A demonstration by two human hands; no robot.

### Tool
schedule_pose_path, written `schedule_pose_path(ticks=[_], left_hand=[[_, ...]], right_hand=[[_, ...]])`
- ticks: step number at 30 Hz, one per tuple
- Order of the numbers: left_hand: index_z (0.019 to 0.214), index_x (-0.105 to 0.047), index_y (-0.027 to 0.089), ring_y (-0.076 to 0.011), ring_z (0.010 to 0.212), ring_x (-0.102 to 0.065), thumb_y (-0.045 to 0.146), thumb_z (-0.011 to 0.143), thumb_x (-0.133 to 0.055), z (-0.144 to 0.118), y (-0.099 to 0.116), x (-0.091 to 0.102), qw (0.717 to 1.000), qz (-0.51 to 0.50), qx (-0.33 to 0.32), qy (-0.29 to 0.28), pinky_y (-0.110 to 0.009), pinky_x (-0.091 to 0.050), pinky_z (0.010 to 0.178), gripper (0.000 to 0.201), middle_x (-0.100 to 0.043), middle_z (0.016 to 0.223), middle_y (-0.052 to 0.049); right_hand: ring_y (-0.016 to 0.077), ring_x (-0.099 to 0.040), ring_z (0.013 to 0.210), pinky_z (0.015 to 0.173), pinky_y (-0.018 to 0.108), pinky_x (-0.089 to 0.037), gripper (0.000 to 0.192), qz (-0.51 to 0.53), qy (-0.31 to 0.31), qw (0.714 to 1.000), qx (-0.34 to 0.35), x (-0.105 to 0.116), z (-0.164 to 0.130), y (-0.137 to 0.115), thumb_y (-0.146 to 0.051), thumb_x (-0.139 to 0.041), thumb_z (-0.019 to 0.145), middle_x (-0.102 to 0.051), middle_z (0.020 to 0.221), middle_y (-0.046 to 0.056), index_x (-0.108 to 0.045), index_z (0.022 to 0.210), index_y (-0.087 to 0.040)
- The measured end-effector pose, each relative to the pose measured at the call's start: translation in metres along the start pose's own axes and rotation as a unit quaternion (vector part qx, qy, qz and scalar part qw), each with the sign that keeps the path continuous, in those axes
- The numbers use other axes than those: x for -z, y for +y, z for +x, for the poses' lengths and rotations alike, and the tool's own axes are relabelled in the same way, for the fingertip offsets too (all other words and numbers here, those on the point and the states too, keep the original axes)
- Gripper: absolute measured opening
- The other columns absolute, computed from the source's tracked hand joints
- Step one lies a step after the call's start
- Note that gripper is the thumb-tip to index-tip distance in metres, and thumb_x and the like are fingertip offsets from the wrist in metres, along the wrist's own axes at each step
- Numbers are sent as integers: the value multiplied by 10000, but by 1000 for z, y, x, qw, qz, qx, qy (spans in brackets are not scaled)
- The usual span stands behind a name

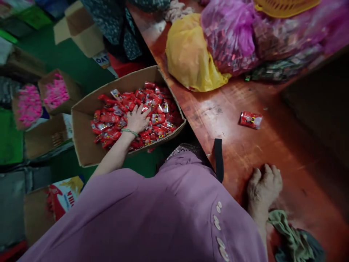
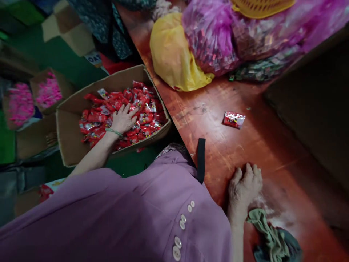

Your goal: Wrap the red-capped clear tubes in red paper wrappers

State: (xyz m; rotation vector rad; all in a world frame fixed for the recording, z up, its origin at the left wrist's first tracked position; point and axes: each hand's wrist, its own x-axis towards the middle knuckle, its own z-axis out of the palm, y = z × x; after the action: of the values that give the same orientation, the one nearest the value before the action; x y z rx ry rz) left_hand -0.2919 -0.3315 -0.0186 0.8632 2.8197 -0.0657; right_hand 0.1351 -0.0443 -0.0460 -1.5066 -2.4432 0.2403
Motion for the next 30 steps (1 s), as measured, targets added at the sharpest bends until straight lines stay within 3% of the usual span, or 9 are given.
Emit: schedule_pose_path(ticks=[4, 8, 12, 15, 18, 23, 30], left_hand=[[1533, -401, 270, -420, 1505, -241, 445, 981, -434, -35, -19, 7, 996, -1, 72, -50, -659, -306, 1140, 580, -233, 1660, -128], [1538, -388, 229, -426, 1480, -297, 568, 979, -379, -84, 6, 2, 993, -24, 97, -65, -668, -342, 1108, 654, -324, 1617, -168], [1462, -494, 188, -340, 1443, -389, 525, 1002, -304, -116, 33, -13, 998, -32, 54, -10, -581, -327, 1149, 601, -449, 1552, -143], [1283, -646, 150, -338, 1294, -525, 537, 990, -292, -118, 36, -18, 1000, -15, 22, 7, -541, -353, 1111, 601, -615, 1384, -153], [1184, -686, 142, -327, 1169, -572, 548, 990, -249, -109, 31, -16, 1000, -6, 25, -13, -489, -417, 1006, 628, -660, 1292, -162], [1136, -678, 114, -308, 1066, -568, 529, 997, -264, -98, 34, -5, 998, 4, 45, -44, -450, -424, 940, 602, -672, 1149, -194], [1044, -683, 90, -310, 1035, -561, 458, 996, -355, -97, 40, 5, 998, -3, 34, -60, -432, -423, 893, 495, -676, 1044, -201]], right_hand=[[299, -416, 1454, 1194, 459, -342, 709, 9, -5, 1000, -5, 5, -1, -2, -572, -245, 915, -563, 1421, 252, -561, 1418, -185], [276, -360, 1481, 1212, 440, -310, 683, 22, -17, 1000, -5, 6, -3, -4, -622, -246, 914, -519, 1472, 212, -458, 1492, -324], [267, -265, 1517, 1218, 504, -269, 684, 9, -46, 999, 3, 7, -4, -6, -614, -284, 906, -426, 1547, 176, -223, 1567, -446], [251, -164, 1542, 1216, 562, -241, 740, -11, -82, 996, 11, 10, -6, -8, -608, -293, 893, -292, 1626, 120, -9, 1568, -505], [258, -69, 1549, 1211, 617, -214, 836, -28, -127, 991, 33, 12, -5, -11, -581, -337, 871, -164, 1669, 106, 106, 1570, -463], [340, -35, 1542, 1173, 704, -193, 947, -15, -195, 977, 88, 18, 0, -16, -497, -437, 816, -134, 1658, 215, 15, 1619, -283], [297, -12, 1521, 1180, 667, -178, 941, -8, -215, 974, 77, 23, 3, -18, -524, -419, 798, -138, 1648, 224, 12, 1611, -328]])
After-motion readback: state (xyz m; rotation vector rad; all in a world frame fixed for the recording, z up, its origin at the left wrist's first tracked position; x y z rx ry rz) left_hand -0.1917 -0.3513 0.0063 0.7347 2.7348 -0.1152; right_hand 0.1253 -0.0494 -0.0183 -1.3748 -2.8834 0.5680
